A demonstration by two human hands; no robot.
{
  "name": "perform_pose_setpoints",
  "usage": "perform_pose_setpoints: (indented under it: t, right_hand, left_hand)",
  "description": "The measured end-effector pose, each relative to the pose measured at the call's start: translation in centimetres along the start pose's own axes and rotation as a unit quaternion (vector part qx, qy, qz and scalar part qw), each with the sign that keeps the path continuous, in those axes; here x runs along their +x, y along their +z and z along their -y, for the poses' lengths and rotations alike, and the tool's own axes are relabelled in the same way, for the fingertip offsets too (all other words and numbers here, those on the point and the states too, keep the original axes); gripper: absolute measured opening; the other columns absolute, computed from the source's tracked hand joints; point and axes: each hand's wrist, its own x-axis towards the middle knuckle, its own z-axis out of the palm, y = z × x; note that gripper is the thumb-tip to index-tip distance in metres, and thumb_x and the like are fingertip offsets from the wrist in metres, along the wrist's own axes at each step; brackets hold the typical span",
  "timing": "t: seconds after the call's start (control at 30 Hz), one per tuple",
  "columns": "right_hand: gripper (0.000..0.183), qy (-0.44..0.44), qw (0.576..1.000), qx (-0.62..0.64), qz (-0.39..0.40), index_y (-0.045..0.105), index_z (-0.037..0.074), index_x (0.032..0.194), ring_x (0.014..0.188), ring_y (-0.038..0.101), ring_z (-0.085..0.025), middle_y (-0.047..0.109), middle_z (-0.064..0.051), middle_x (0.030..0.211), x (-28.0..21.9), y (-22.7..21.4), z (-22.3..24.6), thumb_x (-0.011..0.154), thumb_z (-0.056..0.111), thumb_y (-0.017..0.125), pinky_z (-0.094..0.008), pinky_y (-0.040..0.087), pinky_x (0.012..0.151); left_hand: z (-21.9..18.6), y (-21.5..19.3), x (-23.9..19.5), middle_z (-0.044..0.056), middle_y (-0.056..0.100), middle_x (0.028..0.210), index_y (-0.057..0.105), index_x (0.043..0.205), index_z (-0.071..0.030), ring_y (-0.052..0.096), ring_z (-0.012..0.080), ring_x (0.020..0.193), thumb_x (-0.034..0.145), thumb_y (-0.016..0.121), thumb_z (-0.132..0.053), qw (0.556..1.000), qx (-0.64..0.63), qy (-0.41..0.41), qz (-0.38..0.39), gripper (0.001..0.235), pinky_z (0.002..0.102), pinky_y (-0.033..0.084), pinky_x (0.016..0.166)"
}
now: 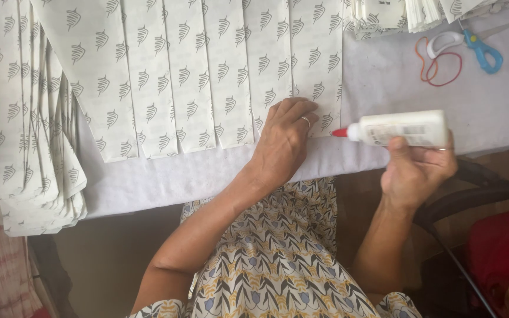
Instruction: Aligning, gluing, and stacking printed paper strips on a work table.
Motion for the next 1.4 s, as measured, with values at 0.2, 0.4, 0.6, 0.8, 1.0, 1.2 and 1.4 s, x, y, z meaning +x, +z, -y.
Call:
perform_pose_setpoints:
  t: [0.2,0.4,0.6,0.8,1.0,1.2,1.4]
  right_hand:
    - [0.044,0.042,0.997,0.07,0.008,0.061,-0.001,0.13,0.112,0.068,-0.025,0.069,-0.013,0.122,0.3,-0.6,0.6,0.09,0.005,0.082,-0.049,0.065,0.094]
    - [0.043,0.033,0.993,0.101,0.047,0.061,-0.002,0.124,0.106,0.069,-0.026,0.069,-0.018,0.118,-1.1,3.1,-0.1,0.086,-0.005,0.08,-0.051,0.062,0.097]
    - [0.04,0.023,0.993,0.042,0.109,0.062,0.0,0.116,0.095,0.068,-0.021,0.07,-0.013,0.104,-2.1,5.1,1.0,0.084,0.007,0.085,-0.038,0.062,0.091]
    - [0.047,-0.021,0.988,-0.018,0.149,0.059,-0.003,0.118,0.12,0.065,-0.031,0.071,-0.022,0.115,-3.3,6.6,0.2,0.078,-0.007,0.084,-0.052,0.058,0.105]
    - [0.045,0.006,0.982,-0.028,0.189,0.06,-0.006,0.117,0.117,0.066,-0.034,0.071,-0.025,0.115,-3.8,7.3,0.1,0.078,-0.011,0.082,-0.053,0.056,0.102]
    - [0.049,-0.05,0.988,-0.009,0.144,0.056,-0.005,0.122,0.121,0.065,-0.035,0.069,-0.023,0.119,-1.6,3.2,-2.4,0.081,-0.009,0.081,-0.053,0.056,0.107]
    - [0.05,-0.042,0.99,0.006,0.136,0.058,-0.004,0.122,0.12,0.065,-0.034,0.069,-0.023,0.119,-3.2,6.0,-0.9,0.079,-0.008,0.082,-0.051,0.056,0.108]
  left_hand:
    - [-0.9,-5.5,0.3,0.024,0.067,0.124,0.07,0.103,0.016,0.057,0.0362,0.118,0.095,0.064,0.016,1.0,0.021,0.013,0.01,0.01,0.044,0.054,0.092]
    - [1.8,-7.0,-1.8,0.023,0.072,0.114,0.067,0.08,0.007,0.061,0.0368,0.107,0.093,0.072,0.004,0.994,0.101,0.031,0.01,0.015,0.046,0.049,0.081]
    - [1.8,-6.3,-2.9,0.02,0.069,0.124,0.073,0.093,0.006,0.061,0.0365,0.118,0.081,0.084,-0.002,0.995,0.089,0.019,0.034,0.018,0.046,0.05,0.096]
    - [-0.7,-8.4,-1.3,0.02,0.075,0.112,0.078,0.099,0.005,0.064,0.0351,0.12,0.066,0.092,-0.009,0.994,0.064,-0.061,0.069,0.038,0.045,0.048,0.103]
    - [0.0,-7.7,-1.7,0.018,0.075,0.113,0.078,0.101,0.003,0.064,0.0345,0.121,0.065,0.093,-0.009,0.996,0.044,-0.066,0.046,0.041,0.046,0.048,0.103]
    - [0.9,-6.6,-2.4,0.016,0.076,0.111,0.078,0.099,0.002,0.064,0.032,0.121,0.072,0.088,-0.005,0.996,0.038,-0.078,0.026,0.029,0.044,0.047,0.104]
    - [1.0,-6.2,-2.4,0.014,0.077,0.108,0.079,0.097,0.001,0.066,0.0303,0.117,0.079,0.079,0.002,0.995,0.048,-0.082,0.004,0.017,0.042,0.048,0.101]
